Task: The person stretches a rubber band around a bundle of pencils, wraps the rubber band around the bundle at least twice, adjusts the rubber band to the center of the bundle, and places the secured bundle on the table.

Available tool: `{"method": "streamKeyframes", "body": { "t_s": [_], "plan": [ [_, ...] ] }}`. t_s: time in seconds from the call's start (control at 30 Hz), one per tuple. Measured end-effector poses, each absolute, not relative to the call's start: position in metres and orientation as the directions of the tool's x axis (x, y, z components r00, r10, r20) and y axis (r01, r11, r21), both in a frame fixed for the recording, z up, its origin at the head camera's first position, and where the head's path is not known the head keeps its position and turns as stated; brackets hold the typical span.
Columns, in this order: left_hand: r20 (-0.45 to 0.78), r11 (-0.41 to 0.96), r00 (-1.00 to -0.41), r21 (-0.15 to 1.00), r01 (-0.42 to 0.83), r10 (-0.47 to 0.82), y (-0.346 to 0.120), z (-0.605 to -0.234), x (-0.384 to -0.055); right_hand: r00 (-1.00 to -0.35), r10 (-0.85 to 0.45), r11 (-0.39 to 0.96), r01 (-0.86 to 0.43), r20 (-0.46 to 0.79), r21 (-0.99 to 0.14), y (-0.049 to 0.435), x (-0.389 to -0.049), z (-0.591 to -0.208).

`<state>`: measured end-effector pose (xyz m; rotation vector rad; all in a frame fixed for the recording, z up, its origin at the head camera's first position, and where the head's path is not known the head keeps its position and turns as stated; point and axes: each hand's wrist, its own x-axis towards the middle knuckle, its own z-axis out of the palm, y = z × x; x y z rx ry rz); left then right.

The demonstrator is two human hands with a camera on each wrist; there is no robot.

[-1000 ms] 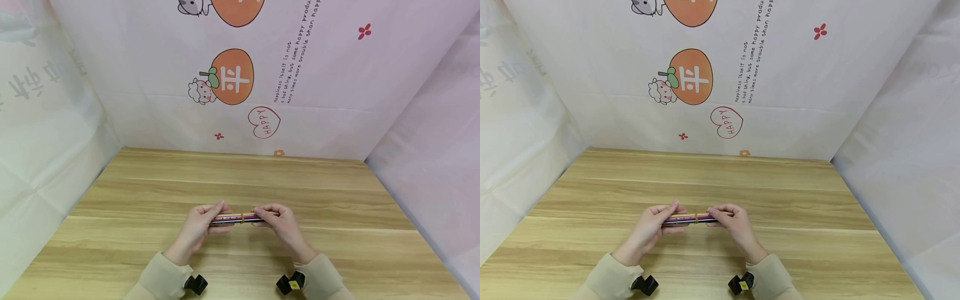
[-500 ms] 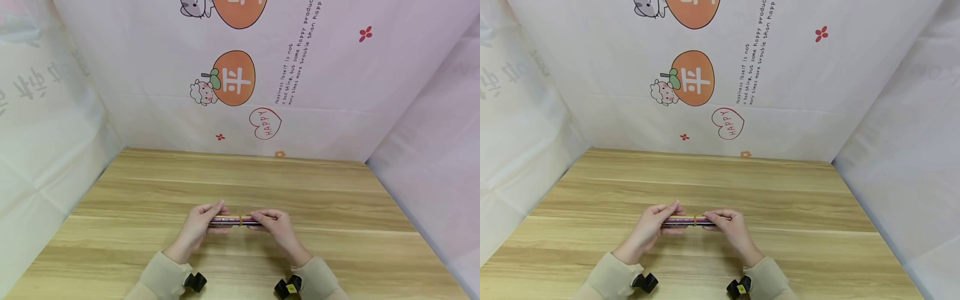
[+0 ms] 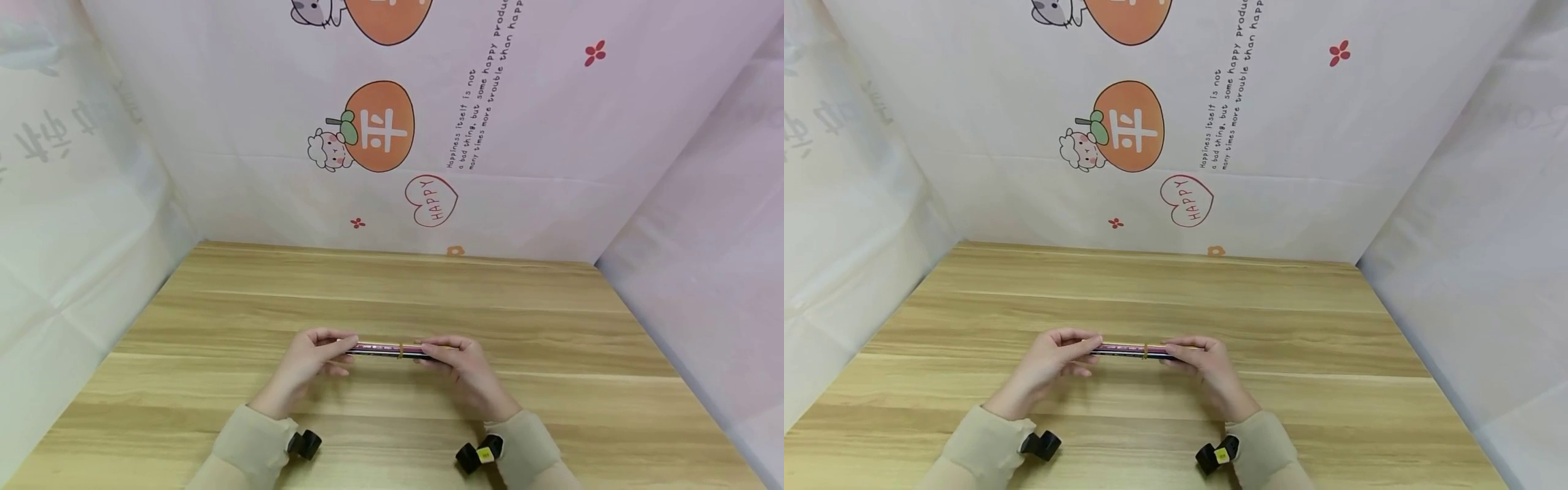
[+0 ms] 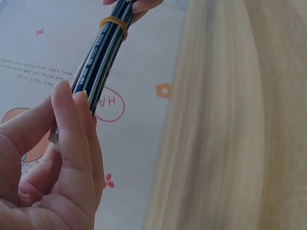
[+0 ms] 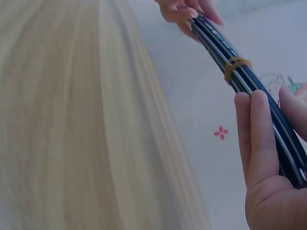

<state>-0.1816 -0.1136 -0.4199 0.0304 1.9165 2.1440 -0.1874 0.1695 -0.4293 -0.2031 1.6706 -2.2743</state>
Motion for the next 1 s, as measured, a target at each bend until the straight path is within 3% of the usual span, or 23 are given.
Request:
{"method": "streamKeyframes", "body": {
  "t_s": [0.53,1.0],
  "plan": [
    [-0.159,-0.135,-0.967,0.973,-0.188,0.198,-0.121,-0.432,-0.189,-0.955,-0.272,-0.218,0.183,-0.121,-0.959,0.193,-0.202,-0.439],
    [-0.246,-0.101,-0.937,0.955,-0.278,0.249,-0.123,-0.447,-0.192,-0.946,-0.284,-0.147,0.204,-0.156,-0.968,0.201,-0.205,-0.452]
  ]
}}
